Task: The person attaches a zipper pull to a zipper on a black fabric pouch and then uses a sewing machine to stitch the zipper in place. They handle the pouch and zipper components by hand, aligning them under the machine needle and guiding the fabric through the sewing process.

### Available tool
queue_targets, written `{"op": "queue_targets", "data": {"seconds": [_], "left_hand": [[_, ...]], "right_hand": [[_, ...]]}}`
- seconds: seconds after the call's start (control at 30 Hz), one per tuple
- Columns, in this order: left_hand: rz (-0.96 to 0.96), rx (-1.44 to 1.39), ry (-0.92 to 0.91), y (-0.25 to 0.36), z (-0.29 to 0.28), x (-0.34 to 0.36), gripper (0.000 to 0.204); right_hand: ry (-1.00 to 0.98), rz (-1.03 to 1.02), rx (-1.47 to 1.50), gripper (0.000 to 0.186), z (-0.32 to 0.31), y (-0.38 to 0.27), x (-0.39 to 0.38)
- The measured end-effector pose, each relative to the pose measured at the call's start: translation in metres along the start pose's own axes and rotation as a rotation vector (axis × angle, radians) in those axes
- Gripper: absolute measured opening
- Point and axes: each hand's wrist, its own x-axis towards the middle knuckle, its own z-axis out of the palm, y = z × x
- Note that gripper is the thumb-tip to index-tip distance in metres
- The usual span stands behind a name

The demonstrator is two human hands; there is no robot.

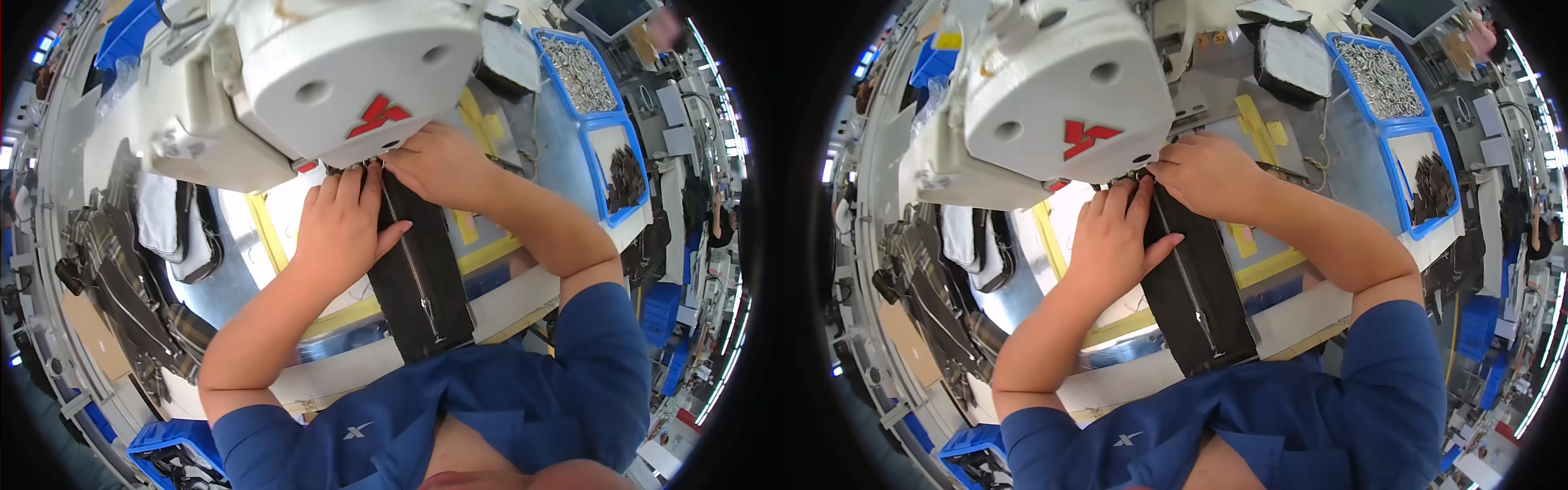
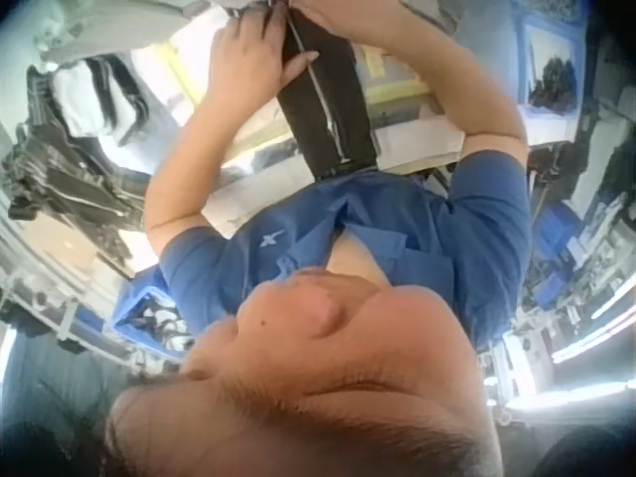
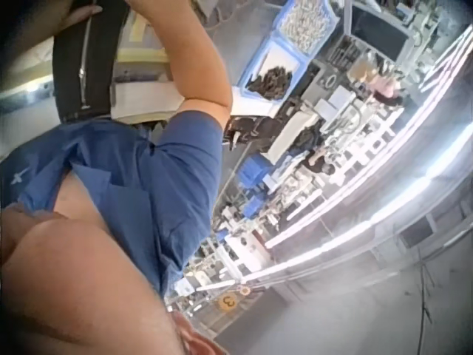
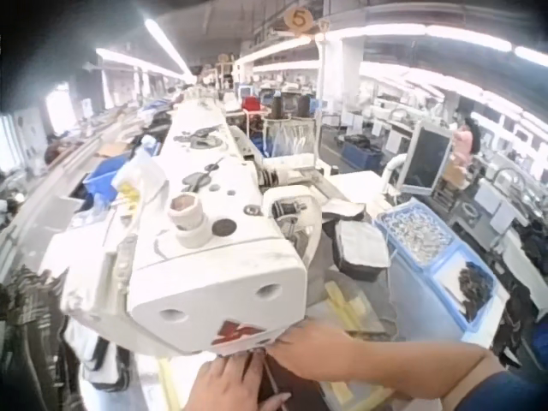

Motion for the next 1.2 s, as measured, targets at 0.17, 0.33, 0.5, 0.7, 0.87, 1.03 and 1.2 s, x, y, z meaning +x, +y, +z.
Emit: {"op": "queue_targets", "data": {"seconds": [0.17,0.33,0.5,0.7,0.87,1.03,1.2], "left_hand": [[0.032,-0.004,0.036,-0.001,0.005,0.0,0.078],[0.061,0.008,-0.009,-0.003,0.006,-0.002,0.076],[0.016,-0.037,-0.007,-0.003,0.002,0.0,0.075],[0.004,-0.236,0.024,-0.012,-0.002,0.005,0.073],[-0.065,-0.289,-0.08,-0.016,-0.002,0.004,0.069],[-0.075,-0.286,-0.064,-0.016,-0.002,0.004,0.065],[-0.032,-0.225,0.087,-0.015,0.001,0.002,0.061]], "right_hand": [[-0.058,0.005,-0.06,0.021,-0.009,-0.007,0.002],[-0.105,-0.002,-0.132,0.022,-0.008,-0.011,0.003],[-0.051,0.008,-0.052,0.02,-0.009,-0.01,0.006],[0.058,0.015,-0.06,0.017,-0.009,-0.017,0.002],[-0.034,0.062,-0.073,0.016,0.001,-0.012,-0.004],[0.002,0.061,-0.074,0.019,0.002,-0.012,0.0],[0.014,0.036,-0.072,0.021,0.001,-0.012,0.002]]}}
